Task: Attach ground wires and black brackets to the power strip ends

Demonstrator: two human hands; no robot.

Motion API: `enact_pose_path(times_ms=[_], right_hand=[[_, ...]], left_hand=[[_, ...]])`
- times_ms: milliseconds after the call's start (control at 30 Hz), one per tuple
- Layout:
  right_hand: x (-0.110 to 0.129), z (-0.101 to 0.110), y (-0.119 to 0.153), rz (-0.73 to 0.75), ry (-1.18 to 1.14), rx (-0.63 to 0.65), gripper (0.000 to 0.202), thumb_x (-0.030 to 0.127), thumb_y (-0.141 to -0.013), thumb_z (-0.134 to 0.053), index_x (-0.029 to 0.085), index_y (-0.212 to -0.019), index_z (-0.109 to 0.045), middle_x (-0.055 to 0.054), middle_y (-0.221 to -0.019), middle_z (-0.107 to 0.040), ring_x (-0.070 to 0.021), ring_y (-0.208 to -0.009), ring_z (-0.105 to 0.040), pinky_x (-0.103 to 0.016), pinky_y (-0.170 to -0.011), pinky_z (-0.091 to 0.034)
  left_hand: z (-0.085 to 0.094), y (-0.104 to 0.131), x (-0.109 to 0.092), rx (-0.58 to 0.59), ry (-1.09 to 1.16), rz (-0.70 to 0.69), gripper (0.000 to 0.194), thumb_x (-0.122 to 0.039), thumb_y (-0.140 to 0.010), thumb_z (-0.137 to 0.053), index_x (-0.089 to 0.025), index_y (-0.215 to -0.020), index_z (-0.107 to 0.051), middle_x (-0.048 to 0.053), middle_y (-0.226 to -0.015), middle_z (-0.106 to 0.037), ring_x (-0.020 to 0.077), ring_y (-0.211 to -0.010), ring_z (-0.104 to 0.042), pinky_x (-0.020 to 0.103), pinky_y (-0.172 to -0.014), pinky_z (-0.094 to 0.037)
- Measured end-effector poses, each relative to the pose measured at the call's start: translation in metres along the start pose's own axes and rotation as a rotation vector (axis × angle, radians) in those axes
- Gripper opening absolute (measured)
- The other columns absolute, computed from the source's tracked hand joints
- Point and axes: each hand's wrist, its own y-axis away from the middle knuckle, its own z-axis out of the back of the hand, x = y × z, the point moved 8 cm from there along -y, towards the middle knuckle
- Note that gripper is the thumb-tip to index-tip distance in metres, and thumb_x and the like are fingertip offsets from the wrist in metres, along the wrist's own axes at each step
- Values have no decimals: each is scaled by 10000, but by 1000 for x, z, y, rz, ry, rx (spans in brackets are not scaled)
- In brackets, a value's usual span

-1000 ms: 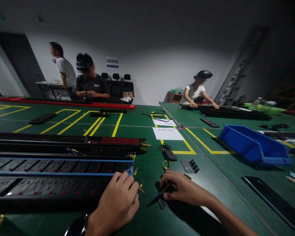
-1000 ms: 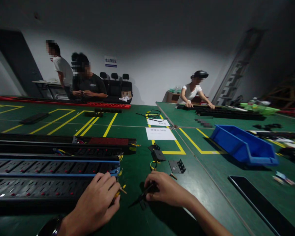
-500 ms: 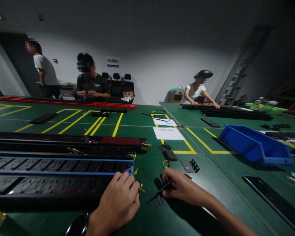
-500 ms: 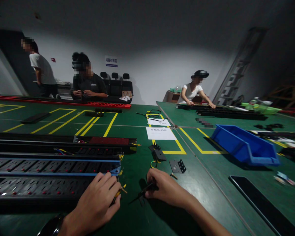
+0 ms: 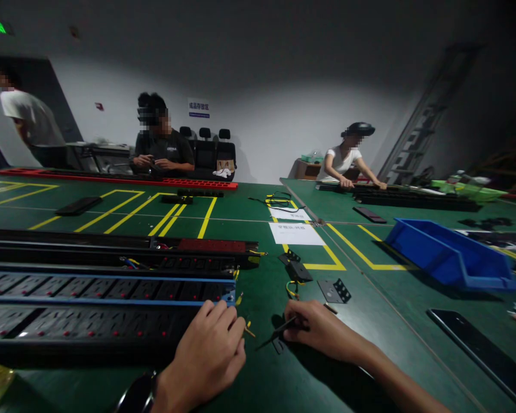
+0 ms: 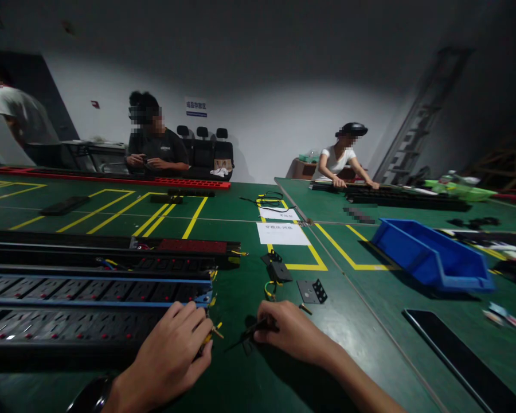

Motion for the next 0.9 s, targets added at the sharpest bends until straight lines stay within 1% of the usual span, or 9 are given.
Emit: enact_pose_path(times_ms=[200, 400, 500, 567, 733, 900], right_hand=[[5, 3, 2, 43, -13, -11, 76, 296, -925, -667, 222, -940, -657, 21, -779, -640, -160, -718, -579, -276, -645, -375], [2, 1, -1, 42, -4, -35, 53, 239, -900, -676, 223, -950, -671, 11, -809, -681, -159, -730, -604, -265, -653, -396], [6, -1, -2, 64, 48, -59, 73, 195, -890, -667, 226, -954, -680, 9, -831, -688, -161, -751, -613, -264, -671, -403], [11, -5, -2, 88, 65, -66, 103, 172, -882, -668, 231, -964, -688, 8, -849, -697, -164, -765, -622, -268, -686, -411], [22, -25, -4, 138, 86, -61, 187, 139, -852, -701, 236, -1012, -697, 6, -892, -712, -166, -786, -638, -264, -702, -417], [33, -35, -16, 169, 147, -41, 221, 141, -857, -718, 232, -1057, -688, 7, -908, -716, -164, -785, -636, -257, -695, -397]], left_hand=[[0, 0, 1, 2, 6, 3, 79, -183, -915, -580, -228, -868, -624, 34, -871, -650, 263, -845, -530, 409, -795, -349], [2, -1, -1, -2, 10, 2, 70, -197, -911, -597, -234, -860, -628, 31, -865, -650, 261, -840, -535, 414, -793, -362], [3, 0, -1, 2, 14, 10, 41, -235, -904, -622, -233, -864, -633, 37, -875, -653, 266, -852, -543, 418, -802, -376], [4, 0, -1, 3, 12, 15, 35, -240, -896, -620, -229, -866, -633, 44, -881, -657, 271, -862, -547, 424, -816, -383], [1, 0, -1, -2, 4, 17, 61, -217, -912, -593, -225, -862, -627, 46, -877, -660, 273, -862, -549, 426, -830, -380], [-5, 0, -1, 62, -23, 1, 84, -198, -950, -576, -219, -891, -632, 43, -892, -666, 266, -867, -555, 416, -828, -374]])
